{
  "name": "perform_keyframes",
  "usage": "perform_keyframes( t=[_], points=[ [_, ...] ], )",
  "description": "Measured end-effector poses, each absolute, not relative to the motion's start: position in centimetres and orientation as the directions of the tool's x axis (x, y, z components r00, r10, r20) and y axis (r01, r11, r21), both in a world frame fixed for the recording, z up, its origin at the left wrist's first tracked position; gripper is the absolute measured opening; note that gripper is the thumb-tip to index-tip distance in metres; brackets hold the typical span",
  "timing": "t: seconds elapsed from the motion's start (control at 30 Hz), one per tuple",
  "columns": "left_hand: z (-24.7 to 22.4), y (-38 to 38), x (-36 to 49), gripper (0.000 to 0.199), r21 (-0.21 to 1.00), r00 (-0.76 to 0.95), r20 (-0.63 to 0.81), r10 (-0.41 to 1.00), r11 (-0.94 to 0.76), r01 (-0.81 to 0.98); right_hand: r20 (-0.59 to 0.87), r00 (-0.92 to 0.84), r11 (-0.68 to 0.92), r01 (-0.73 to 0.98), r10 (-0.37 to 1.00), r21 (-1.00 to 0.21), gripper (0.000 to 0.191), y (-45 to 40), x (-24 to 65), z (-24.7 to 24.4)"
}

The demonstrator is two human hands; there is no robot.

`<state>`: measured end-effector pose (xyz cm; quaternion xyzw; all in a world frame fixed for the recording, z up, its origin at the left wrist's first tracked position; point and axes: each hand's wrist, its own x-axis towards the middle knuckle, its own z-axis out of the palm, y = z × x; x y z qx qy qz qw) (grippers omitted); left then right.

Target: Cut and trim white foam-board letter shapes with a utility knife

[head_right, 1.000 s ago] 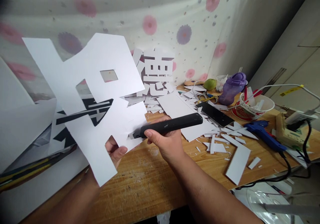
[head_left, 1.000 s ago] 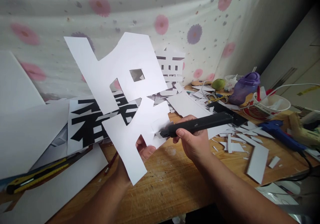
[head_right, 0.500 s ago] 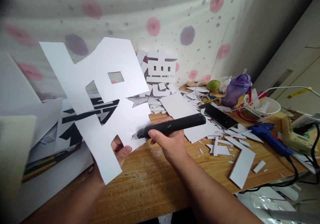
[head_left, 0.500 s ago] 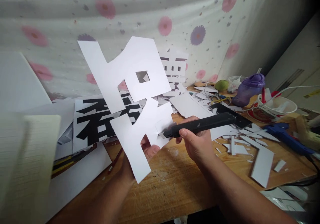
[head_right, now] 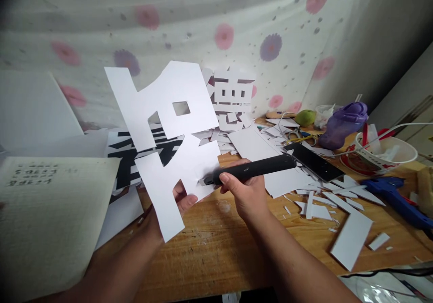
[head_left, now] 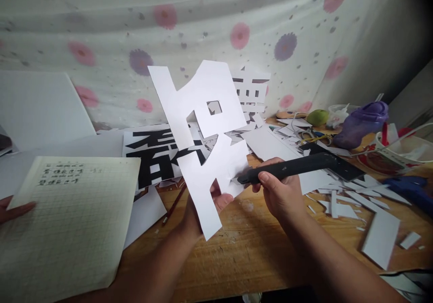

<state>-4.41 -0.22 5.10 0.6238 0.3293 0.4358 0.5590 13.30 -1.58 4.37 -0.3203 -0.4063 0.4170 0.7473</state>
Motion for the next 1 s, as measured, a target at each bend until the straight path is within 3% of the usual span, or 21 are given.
perform_keyframes(
  t=[0.3, 0.73, 1.0],
  points=[
    [4.61, -0.04, -4.42, 0.039, 0.978, 0.405, 0.208, 0.891, -0.189, -0.086, 0.346, 0.310, 0.445, -0.356, 0.886, -0.822, 0.025, -1.42, 13.46, 4.23],
    [4.55, -0.01, -4.59, 0.025, 0.976, 0.386, 0.216, 0.897, -0.213, -0.052, 0.330, 0.320, 0.437, -0.369, 0.888, -0.820, 0.026, -1.44, 13.29, 4.48],
    [5.21, -0.26, -4.39, 0.029, 0.976, 0.403, 0.219, 0.889, -0.193, -0.105, 0.349, 0.300, 0.445, -0.362, 0.888, -0.819, 0.026, -1.45, 13.28, 4.57]
  ],
)
